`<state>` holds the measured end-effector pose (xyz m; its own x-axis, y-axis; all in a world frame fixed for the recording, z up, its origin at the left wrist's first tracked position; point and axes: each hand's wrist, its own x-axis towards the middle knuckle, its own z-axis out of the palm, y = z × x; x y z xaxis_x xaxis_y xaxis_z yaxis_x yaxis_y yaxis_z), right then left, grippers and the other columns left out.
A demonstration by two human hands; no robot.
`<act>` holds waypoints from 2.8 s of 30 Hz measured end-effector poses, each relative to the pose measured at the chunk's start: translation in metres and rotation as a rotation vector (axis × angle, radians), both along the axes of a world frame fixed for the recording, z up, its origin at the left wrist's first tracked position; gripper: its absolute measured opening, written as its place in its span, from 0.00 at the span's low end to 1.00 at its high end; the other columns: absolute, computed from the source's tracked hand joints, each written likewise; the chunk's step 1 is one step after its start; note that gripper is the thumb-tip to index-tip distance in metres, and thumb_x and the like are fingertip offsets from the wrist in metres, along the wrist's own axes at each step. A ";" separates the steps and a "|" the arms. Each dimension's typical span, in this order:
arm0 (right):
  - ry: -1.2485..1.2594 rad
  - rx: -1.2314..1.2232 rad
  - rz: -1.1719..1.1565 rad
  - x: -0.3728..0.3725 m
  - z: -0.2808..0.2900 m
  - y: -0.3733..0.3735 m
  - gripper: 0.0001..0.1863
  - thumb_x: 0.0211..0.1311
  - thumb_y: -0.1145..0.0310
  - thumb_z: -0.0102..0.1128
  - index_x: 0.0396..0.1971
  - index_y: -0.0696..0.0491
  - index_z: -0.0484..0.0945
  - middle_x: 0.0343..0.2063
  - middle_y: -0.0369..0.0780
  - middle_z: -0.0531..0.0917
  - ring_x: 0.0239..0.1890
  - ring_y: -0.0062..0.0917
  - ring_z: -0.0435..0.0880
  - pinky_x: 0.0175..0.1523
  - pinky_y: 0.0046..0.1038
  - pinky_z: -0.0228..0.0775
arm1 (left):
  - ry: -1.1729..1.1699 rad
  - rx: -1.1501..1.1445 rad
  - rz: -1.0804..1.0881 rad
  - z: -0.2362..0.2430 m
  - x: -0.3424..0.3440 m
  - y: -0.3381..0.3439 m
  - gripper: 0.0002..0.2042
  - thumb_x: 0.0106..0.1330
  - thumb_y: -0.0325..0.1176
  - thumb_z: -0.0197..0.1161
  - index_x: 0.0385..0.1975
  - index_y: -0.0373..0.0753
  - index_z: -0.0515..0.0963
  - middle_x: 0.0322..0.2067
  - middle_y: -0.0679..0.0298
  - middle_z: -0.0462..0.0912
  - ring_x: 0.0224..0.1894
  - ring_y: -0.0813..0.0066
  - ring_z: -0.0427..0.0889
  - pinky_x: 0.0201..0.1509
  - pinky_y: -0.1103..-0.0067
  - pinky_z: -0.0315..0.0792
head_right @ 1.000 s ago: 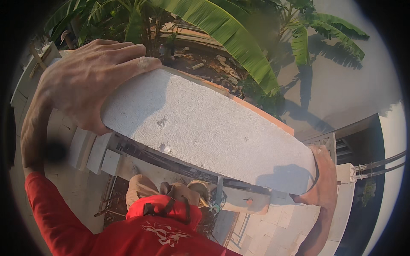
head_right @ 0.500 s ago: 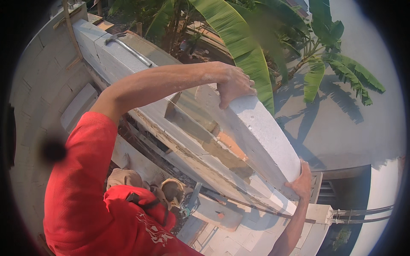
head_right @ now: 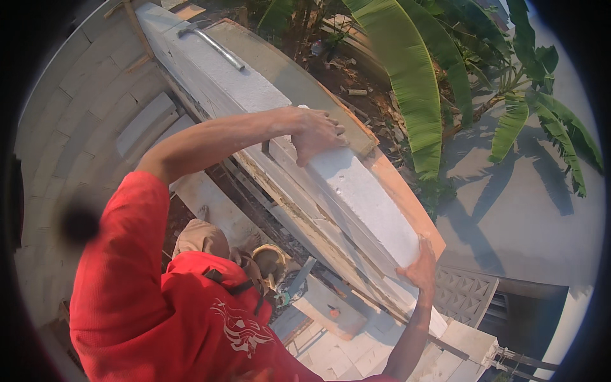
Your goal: The person applies mortar to a wall using a trowel, places white rectangular tiles onto the mortar, and taps them into place with a hammer. The person also measures the wall and tiles with a tape measure.
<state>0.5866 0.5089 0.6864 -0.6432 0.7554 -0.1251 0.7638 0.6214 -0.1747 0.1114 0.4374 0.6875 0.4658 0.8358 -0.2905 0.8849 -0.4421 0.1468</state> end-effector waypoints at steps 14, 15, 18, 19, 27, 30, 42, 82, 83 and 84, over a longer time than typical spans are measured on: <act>0.005 -0.041 0.044 -0.020 -0.003 -0.006 0.51 0.24 0.69 0.82 0.60 0.59 0.71 0.53 0.50 0.77 0.59 0.48 0.75 0.64 0.42 0.68 | -0.011 0.055 0.024 -0.024 -0.014 -0.013 0.53 0.31 0.40 0.78 0.67 0.37 0.66 0.57 0.50 0.74 0.63 0.53 0.73 0.65 0.59 0.69; -0.001 -0.048 0.039 -0.020 -0.004 -0.005 0.52 0.24 0.68 0.82 0.60 0.59 0.71 0.53 0.50 0.77 0.59 0.48 0.75 0.64 0.42 0.68 | -0.017 0.070 0.019 -0.025 -0.014 -0.012 0.53 0.30 0.40 0.78 0.67 0.36 0.66 0.57 0.50 0.74 0.63 0.52 0.73 0.65 0.59 0.69; -0.003 -0.133 0.022 -0.017 -0.006 -0.002 0.53 0.25 0.67 0.82 0.61 0.61 0.69 0.55 0.50 0.76 0.61 0.48 0.74 0.66 0.42 0.67 | -0.024 0.059 0.037 -0.028 -0.014 -0.011 0.54 0.29 0.39 0.77 0.68 0.36 0.66 0.57 0.49 0.74 0.62 0.53 0.74 0.67 0.62 0.68; -0.082 -0.119 -0.036 -0.016 -0.006 -0.001 0.53 0.25 0.67 0.82 0.61 0.61 0.69 0.55 0.50 0.76 0.61 0.48 0.74 0.66 0.42 0.67 | -0.026 0.061 0.046 -0.029 -0.014 -0.011 0.54 0.29 0.39 0.77 0.69 0.36 0.66 0.57 0.49 0.74 0.62 0.53 0.74 0.67 0.63 0.68; -0.085 -0.108 -0.024 -0.016 -0.004 -0.002 0.52 0.26 0.65 0.82 0.61 0.61 0.69 0.57 0.51 0.75 0.62 0.48 0.73 0.67 0.41 0.67 | -0.008 0.096 0.083 -0.028 -0.011 -0.013 0.56 0.28 0.38 0.77 0.70 0.39 0.65 0.56 0.51 0.75 0.62 0.54 0.74 0.68 0.65 0.68; -0.082 -0.129 -0.017 -0.013 -0.006 0.001 0.56 0.26 0.65 0.82 0.64 0.62 0.67 0.59 0.51 0.74 0.64 0.47 0.72 0.69 0.40 0.66 | -0.032 0.070 0.107 -0.028 -0.011 -0.014 0.56 0.28 0.38 0.78 0.71 0.41 0.64 0.56 0.53 0.75 0.62 0.54 0.74 0.69 0.65 0.69; -0.114 -0.146 -0.067 -0.001 -0.019 0.006 0.63 0.25 0.61 0.85 0.69 0.63 0.63 0.68 0.54 0.68 0.71 0.49 0.65 0.76 0.42 0.57 | -0.042 0.097 0.122 -0.037 -0.014 -0.011 0.58 0.29 0.39 0.81 0.72 0.44 0.63 0.57 0.55 0.75 0.63 0.54 0.73 0.71 0.63 0.67; 0.474 -0.003 0.337 -0.670 0.012 -0.057 0.16 0.63 0.68 0.60 0.51 0.53 0.78 0.44 0.48 0.82 0.45 0.39 0.85 0.50 0.48 0.79 | -0.205 0.141 0.135 -0.052 -0.118 -0.057 0.42 0.44 0.43 0.82 0.64 0.46 0.72 0.63 0.60 0.74 0.70 0.53 0.64 0.72 0.51 0.54; 0.464 0.002 0.397 -0.714 0.010 -0.063 0.16 0.63 0.68 0.60 0.50 0.54 0.78 0.45 0.49 0.82 0.45 0.39 0.85 0.50 0.48 0.79 | -0.143 0.178 0.194 -0.050 -0.122 -0.059 0.44 0.43 0.43 0.83 0.65 0.47 0.71 0.64 0.62 0.72 0.71 0.53 0.63 0.73 0.49 0.53; 0.449 -0.006 0.432 -0.745 0.006 -0.071 0.16 0.63 0.68 0.60 0.50 0.55 0.79 0.45 0.49 0.82 0.45 0.39 0.85 0.49 0.48 0.79 | -0.104 0.194 0.233 -0.048 -0.121 -0.063 0.45 0.43 0.44 0.83 0.67 0.49 0.69 0.66 0.64 0.71 0.72 0.53 0.61 0.74 0.48 0.52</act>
<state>-0.1581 0.4379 0.6925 -0.8815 0.4150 0.2251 0.2946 0.8562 -0.4245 -0.0092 0.3746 0.6391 0.2739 0.9587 -0.0761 0.9504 -0.2577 0.1743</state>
